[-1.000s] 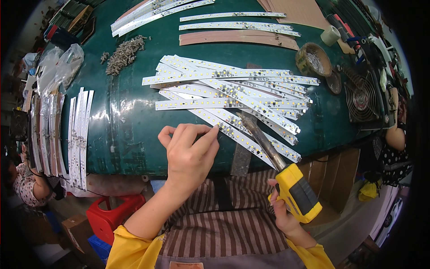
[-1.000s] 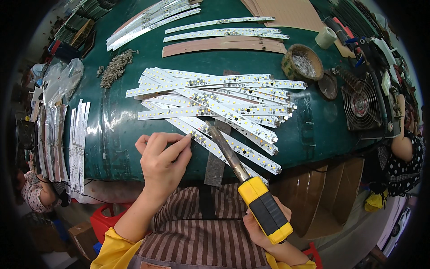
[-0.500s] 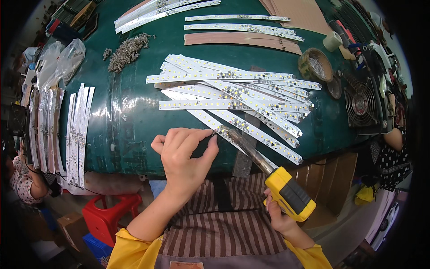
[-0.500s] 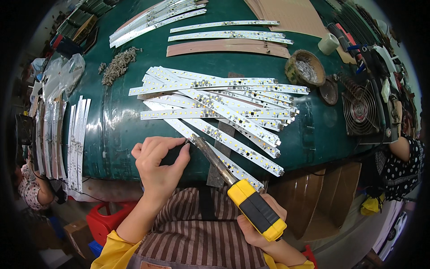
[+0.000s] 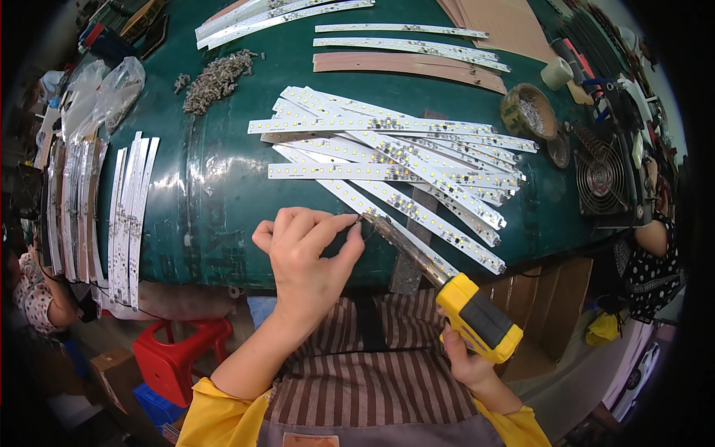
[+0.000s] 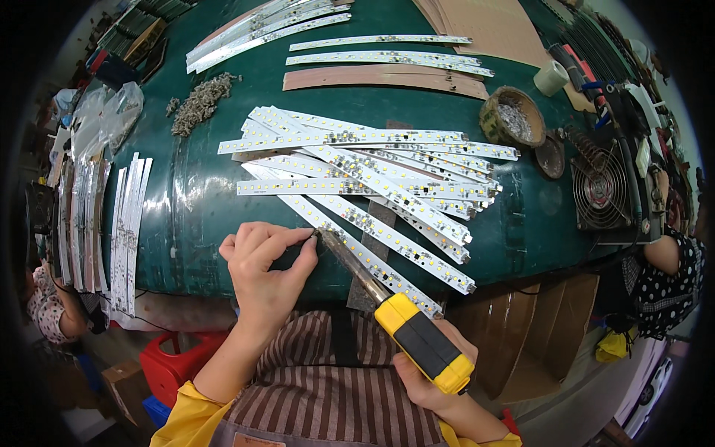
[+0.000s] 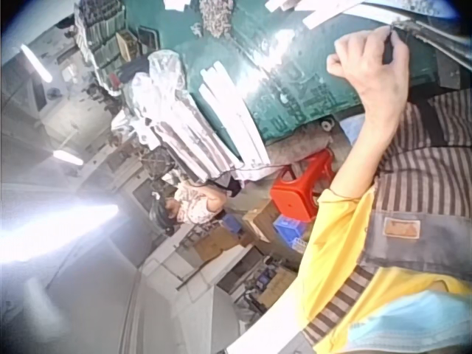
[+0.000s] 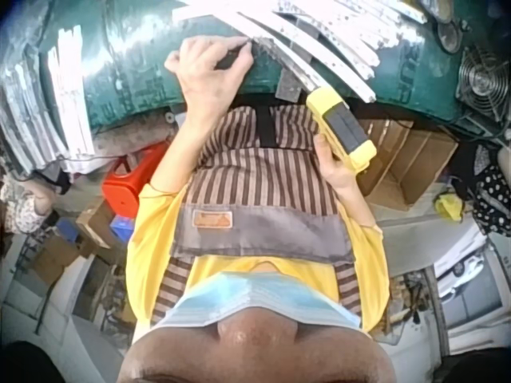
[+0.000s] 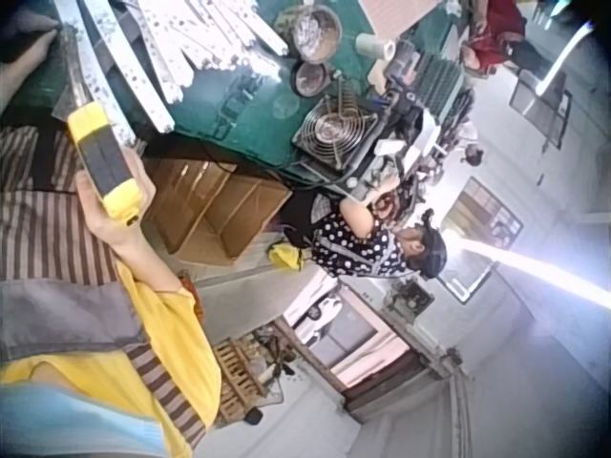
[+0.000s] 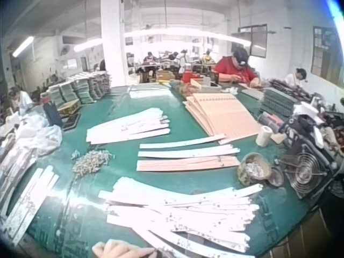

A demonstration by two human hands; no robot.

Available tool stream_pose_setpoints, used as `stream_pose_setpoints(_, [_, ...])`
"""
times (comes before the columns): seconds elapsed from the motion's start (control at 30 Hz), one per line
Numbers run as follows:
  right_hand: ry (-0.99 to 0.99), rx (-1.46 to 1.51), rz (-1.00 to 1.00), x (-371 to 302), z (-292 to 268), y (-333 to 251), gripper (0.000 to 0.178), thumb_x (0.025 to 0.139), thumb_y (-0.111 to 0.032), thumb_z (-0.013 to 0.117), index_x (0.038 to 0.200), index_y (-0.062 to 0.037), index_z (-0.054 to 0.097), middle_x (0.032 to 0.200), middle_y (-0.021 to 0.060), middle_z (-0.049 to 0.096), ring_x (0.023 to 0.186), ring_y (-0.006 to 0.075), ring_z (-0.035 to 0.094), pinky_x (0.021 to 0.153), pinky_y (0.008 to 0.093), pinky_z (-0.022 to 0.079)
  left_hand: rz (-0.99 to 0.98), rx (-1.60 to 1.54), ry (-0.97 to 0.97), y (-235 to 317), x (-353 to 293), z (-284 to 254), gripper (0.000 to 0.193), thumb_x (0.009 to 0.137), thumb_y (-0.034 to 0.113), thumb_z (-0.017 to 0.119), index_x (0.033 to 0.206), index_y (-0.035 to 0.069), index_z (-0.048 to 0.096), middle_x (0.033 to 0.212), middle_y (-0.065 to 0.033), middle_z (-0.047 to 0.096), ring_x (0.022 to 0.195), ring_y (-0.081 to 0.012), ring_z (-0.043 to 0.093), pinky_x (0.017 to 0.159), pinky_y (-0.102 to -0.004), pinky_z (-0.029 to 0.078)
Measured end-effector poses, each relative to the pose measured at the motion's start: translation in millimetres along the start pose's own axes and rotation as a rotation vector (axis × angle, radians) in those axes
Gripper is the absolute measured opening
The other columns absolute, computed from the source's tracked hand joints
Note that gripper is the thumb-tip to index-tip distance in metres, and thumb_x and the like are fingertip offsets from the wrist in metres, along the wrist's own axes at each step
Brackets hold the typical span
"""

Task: The person solders small components onto LED strips by positioning the components onto the strips by hand and soldering them with a soldering gun.

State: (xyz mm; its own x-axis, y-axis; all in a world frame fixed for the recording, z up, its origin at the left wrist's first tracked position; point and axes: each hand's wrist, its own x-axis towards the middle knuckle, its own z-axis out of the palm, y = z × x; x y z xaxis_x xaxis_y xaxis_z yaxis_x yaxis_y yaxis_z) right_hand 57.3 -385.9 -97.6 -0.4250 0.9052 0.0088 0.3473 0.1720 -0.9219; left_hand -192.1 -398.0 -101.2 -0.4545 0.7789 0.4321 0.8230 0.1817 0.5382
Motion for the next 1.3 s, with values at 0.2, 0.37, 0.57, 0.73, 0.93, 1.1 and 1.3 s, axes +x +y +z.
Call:
stream_pose_setpoints(0.2, [-0.008,-0.068,-0.03,2,-3,-4,0.021,0.073,-0.014,0.073,0.091,-0.0048,0.069,0.081,0.0112,0.064,0.063,0.0289,0.061,0.055,0.0345,0.049,0.097,0.107,0.018,2,1,-2,0.015,0.069,0.014,0.079,0.083,0.015,0.073,0.075,0.0053,0.059,0.083,-0.0158,0.054,0.08,-0.0404,0.028])
stream_pose_setpoints(0.37, [-0.019,-0.129,-0.123,6,-4,-3,0.021,0.071,-0.013,0.073,0.09,-0.0051,0.069,0.08,0.0112,0.063,0.063,0.0299,0.061,0.055,0.0347,0.049,0.115,0.106,0.016,1,0,-2,0.015,0.07,0.014,0.079,0.083,0.015,0.074,0.075,0.0049,0.058,0.083,-0.0164,0.054,0.08,-0.0416,0.028])
stream_pose_setpoints(0.57, [0.014,0.026,0.039,-6,-6,-3,0.023,0.078,-0.017,0.071,0.095,-0.0016,0.069,0.085,0.0126,0.067,0.07,0.0284,0.066,0.062,0.0323,0.053,0.152,0.141,0.044,1,0,0,0.015,0.071,0.015,0.078,0.085,0.015,0.075,0.076,0.0045,0.058,0.084,-0.0171,0.054,0.08,-0.0427,0.028])
stream_pose_setpoints(0.73, [-0.118,0.13,-0.036,-11,-15,9,0.045,0.099,-0.028,0.056,0.129,0.0043,0.047,0.107,0.0199,0.062,0.066,0.0107,0.052,0.061,0.0248,0.045,0.172,0.154,0.047,1,-1,0,0.014,0.071,0.015,0.078,0.085,0.014,0.075,0.076,0.0042,0.057,0.083,-0.0169,0.054,0.079,-0.0427,0.027])
stream_pose_setpoints(0.93, [-0.003,0.224,0.059,-1,-9,-14,0.044,0.098,-0.03,0.055,0.126,0.0036,0.05,0.095,0.0151,0.062,0.069,0.0106,0.054,0.062,0.0234,0.045,0.177,0.139,0.065,1,0,1,0.014,0.071,0.014,0.078,0.084,0.014,0.075,0.076,0.0038,0.057,0.083,-0.0166,0.055,0.079,-0.0414,0.028])
stream_pose_setpoints(1.1, [0.121,0.224,0.203,3,-5,-7,0.067,0.07,0.02,0.071,0.126,-0.0019,0.042,0.114,0.0053,0.048,0.091,0.0064,0.053,0.079,0.0214,0.048,0.174,0.135,0.069,3,1,1,0.013,0.071,0.013,0.077,0.084,0.013,0.074,0.075,0.0038,0.057,0.083,-0.0167,0.055,0.079,-0.0413,0.028])
stream_pose_setpoints(1.3, [0.147,0.02,-0.023,15,0,-2,0.06,0.078,0.017,0.067,0.127,-0.0016,0.038,0.113,0.0097,0.053,0.102,0.0154,0.055,0.092,0.0283,0.046,0.165,0.118,0.058,4,3,1,0.014,0.071,0.013,0.077,0.084,0.013,0.073,0.076,0.0036,0.057,0.084,-0.0164,0.056,0.082,-0.0421,0.029])
